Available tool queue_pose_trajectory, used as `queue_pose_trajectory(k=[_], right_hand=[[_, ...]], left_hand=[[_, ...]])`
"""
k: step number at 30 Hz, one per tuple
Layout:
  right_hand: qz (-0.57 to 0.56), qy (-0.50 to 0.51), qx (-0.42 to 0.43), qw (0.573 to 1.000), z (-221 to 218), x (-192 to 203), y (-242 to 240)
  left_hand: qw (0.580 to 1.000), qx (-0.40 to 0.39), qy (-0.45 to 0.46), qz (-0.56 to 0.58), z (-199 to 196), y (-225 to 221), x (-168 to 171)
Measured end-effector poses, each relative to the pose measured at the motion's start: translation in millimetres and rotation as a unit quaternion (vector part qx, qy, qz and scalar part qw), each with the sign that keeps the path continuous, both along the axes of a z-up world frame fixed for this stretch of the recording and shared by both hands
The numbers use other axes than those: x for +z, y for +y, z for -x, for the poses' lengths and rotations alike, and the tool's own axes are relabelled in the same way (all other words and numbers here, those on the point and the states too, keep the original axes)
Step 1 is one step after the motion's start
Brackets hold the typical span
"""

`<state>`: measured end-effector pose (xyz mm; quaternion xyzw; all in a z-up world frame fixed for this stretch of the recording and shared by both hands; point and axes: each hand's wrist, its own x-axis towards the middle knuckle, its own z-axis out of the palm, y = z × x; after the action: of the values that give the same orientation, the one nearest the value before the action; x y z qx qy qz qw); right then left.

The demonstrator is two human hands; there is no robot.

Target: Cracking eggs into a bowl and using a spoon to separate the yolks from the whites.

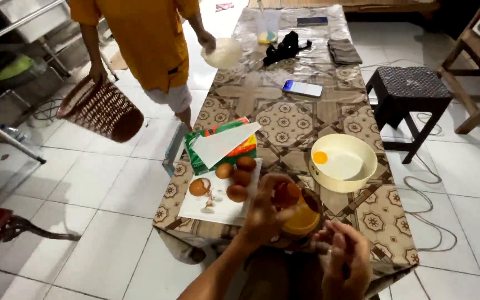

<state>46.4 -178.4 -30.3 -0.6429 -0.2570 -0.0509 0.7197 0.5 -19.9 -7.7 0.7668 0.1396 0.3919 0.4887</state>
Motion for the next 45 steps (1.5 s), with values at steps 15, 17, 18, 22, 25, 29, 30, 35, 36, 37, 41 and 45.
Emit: queue_pose_trajectory(k=[15,17,18,22,25,29,30,35,36,37,41,45], right_hand=[[-0.055,0.072,0.126,0.988,-49.2,94.9,42.8],[-0.037,0.116,0.152,0.981,-45.5,106.7,55.7],[-0.017,0.162,0.175,0.971,-43.7,112.4,62.0],[0.016,0.185,0.172,0.968,-39.4,121.0,84.9],[0.102,0.107,0.254,0.956,-44.9,105.1,117.0],[0.205,-0.055,0.337,0.917,-38.6,68.3,168.4],[0.248,-0.016,0.338,0.908,-35.9,58.5,182.1],[0.351,-0.063,0.336,0.872,-32.5,31.6,208.4],[0.372,-0.067,0.334,0.863,-32.6,28.8,211.5],[0.373,-0.066,0.335,0.863,-35.4,31.5,209.4],[0.266,0.004,0.360,0.894,-40.8,47.9,199.7],[0.245,0.024,0.366,0.897,-34.6,68.2,184.1]], left_hand=[[0.998,0.015,-0.036,-0.053,-12.3,-16.2,-28.7],[0.997,0.017,-0.053,-0.058,-13.7,-16.6,-33.2],[0.996,0.018,-0.068,-0.063,-14.5,-16.7,-35.5],[0.998,0.018,-0.034,-0.051,-14.1,-18.9,-26.7],[0.990,0.020,-0.079,-0.113,-21.8,-21.3,-43.3],[0.999,0.010,-0.018,-0.034,-33.8,-16.8,-69.7],[0.999,0.006,-0.018,-0.029,-34.5,-13.7,-68.2],[1.000,-0.018,-0.011,0.008,-30.2,-14.2,-64.8],[0.999,-0.026,-0.011,0.021,-30.3,-14.6,-64.0],[0.999,-0.025,-0.011,0.022,-29.1,-16.0,-63.6],[0.997,-0.046,-0.010,0.060,-26.8,-18.2,-59.7],[0.993,-0.072,-0.010,0.095,-29.8,-21.0,-55.5]])
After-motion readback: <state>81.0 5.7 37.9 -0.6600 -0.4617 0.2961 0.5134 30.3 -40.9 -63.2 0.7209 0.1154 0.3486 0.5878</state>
